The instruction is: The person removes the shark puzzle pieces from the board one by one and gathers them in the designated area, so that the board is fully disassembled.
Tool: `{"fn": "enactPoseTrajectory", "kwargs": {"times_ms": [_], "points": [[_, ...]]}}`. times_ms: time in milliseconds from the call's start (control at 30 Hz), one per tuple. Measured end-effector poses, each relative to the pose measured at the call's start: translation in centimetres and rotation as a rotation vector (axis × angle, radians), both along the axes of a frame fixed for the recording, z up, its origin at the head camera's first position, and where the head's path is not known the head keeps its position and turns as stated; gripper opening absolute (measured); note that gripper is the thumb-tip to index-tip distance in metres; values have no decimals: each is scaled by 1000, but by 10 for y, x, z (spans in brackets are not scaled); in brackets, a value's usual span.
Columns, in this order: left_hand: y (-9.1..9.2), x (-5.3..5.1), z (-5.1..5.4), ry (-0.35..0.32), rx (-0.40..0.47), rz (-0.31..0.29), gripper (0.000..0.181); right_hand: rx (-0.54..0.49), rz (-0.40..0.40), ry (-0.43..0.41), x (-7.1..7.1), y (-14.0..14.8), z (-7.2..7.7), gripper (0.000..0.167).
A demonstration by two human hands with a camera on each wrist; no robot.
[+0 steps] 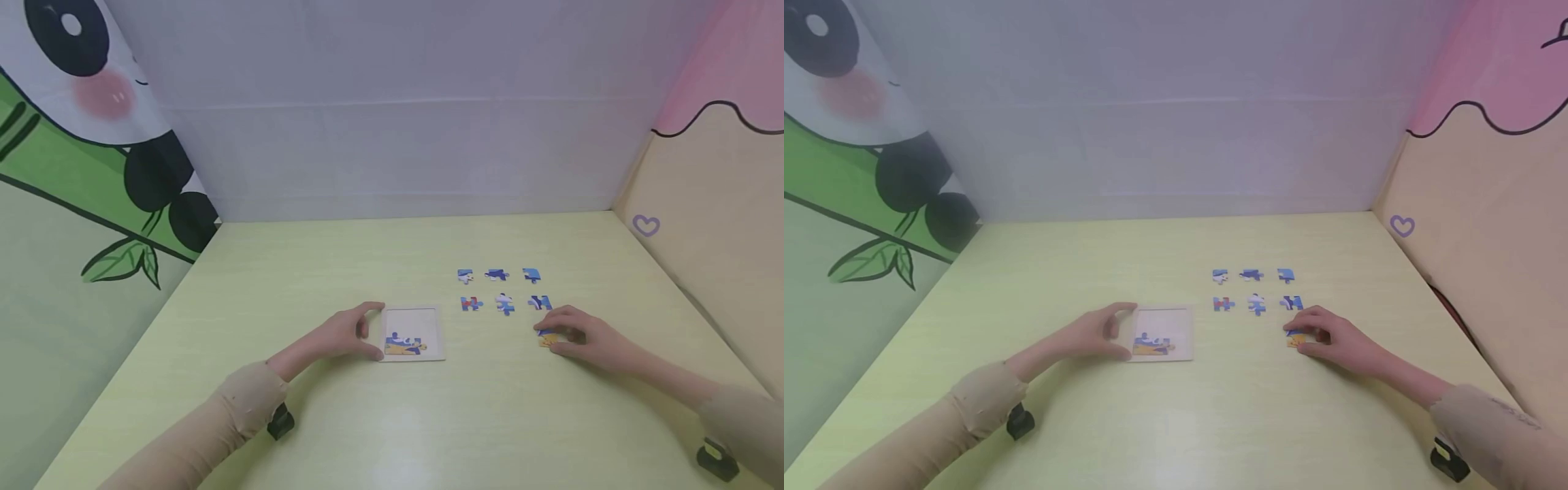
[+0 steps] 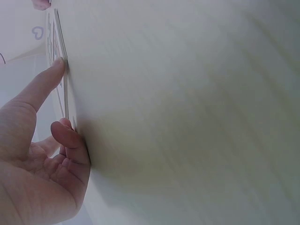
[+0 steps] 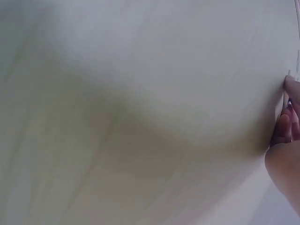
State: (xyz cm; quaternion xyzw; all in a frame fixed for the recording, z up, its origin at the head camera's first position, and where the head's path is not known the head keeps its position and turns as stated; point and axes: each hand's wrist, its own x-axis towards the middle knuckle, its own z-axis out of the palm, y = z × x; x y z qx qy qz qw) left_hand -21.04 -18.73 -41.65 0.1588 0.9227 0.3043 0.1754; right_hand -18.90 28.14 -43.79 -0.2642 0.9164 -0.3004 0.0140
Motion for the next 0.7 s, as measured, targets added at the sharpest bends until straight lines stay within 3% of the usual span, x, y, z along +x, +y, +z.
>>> {"fn": "enactPoseTrajectory", "kwargs": {"times_ms": [700], "points": [[0, 2, 3, 0, -10, -8, 93, -112, 15, -71, 3, 15, -2, 37]]}}
